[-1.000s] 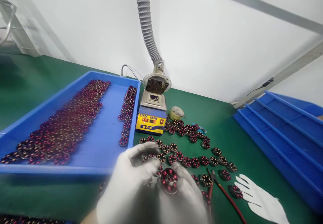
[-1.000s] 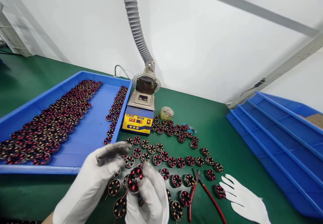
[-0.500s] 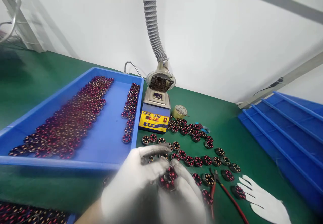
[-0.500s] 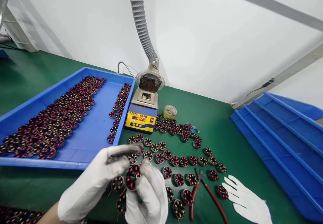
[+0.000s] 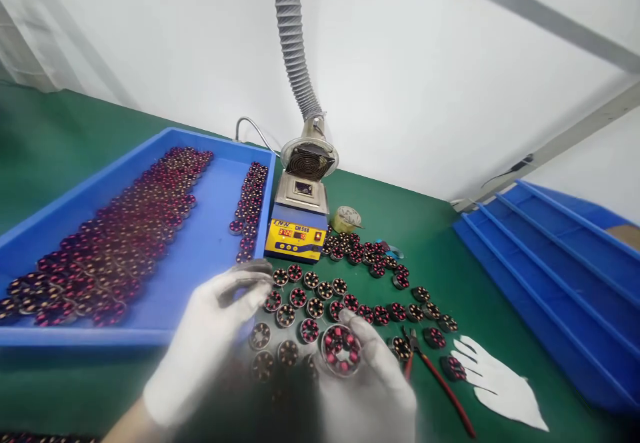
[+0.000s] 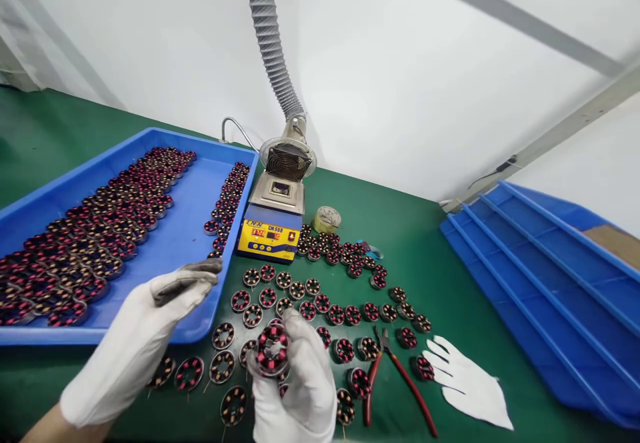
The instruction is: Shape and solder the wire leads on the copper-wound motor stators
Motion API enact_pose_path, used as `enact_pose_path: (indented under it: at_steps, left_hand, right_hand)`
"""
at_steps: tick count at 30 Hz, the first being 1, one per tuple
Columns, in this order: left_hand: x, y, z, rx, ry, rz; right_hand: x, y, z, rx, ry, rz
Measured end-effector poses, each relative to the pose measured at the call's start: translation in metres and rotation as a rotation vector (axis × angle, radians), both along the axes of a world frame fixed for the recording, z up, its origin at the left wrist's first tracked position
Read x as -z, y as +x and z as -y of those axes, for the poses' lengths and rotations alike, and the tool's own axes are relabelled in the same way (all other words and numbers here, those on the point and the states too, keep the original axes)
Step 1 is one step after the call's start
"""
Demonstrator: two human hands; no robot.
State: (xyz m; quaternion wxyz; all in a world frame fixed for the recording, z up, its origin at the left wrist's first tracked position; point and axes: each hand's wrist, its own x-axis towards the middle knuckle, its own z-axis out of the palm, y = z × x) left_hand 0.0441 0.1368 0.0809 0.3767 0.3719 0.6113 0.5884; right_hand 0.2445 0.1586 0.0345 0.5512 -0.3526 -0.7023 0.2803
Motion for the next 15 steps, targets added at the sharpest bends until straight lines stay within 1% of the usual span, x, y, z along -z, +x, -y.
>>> enact_pose_path:
  at_steps: [1,3,5,6,7,8,9,11,13,15]
  left_hand:
    - [0.006,-0.007,0.000,0.021,-0.020,-0.117]
    - [0.020,-0.021,-0.001,0.084,-0.054,-0.377]
    - [0.036,-0.033,-0.003,0.152,-0.085,-0.580]
    - [0.043,-0.037,-0.004,0.194,-0.110,-0.654]
    - [0.049,-0.039,-0.005,0.227,-0.135,-0.709]
    - [0.053,-0.041,-0.006,0.248,-0.153,-0.750]
    - [0.057,-0.041,-0.007,0.263,-0.172,-0.780]
    - [0.060,-0.040,-0.008,0.264,-0.198,-0.827]
    - [0.061,-0.039,-0.007,0.250,-0.224,-0.874]
    - [0.063,-0.038,-0.007,0.247,-0.246,-0.912]
  right_hand:
    - [-0.008,0.006,-0.004,0.015,-0.018,-0.022]
    - [-0.022,0.021,-0.017,0.091,-0.074,-0.081]
    - [-0.032,0.040,-0.038,0.179,-0.170,-0.110]
    - [-0.034,0.050,-0.052,0.212,-0.247,-0.084]
    - [-0.035,0.061,-0.067,0.237,-0.260,-0.053]
    - [-0.034,0.072,-0.083,0.267,-0.248,0.057]
    - [-0.032,0.081,-0.100,0.256,-0.254,0.236]
    - [-0.026,0.094,-0.133,0.156,-0.310,0.408]
    - [-0.017,0.099,-0.161,0.064,-0.336,0.566]
    - [-0.007,0.098,-0.182,-0.025,-0.359,0.707]
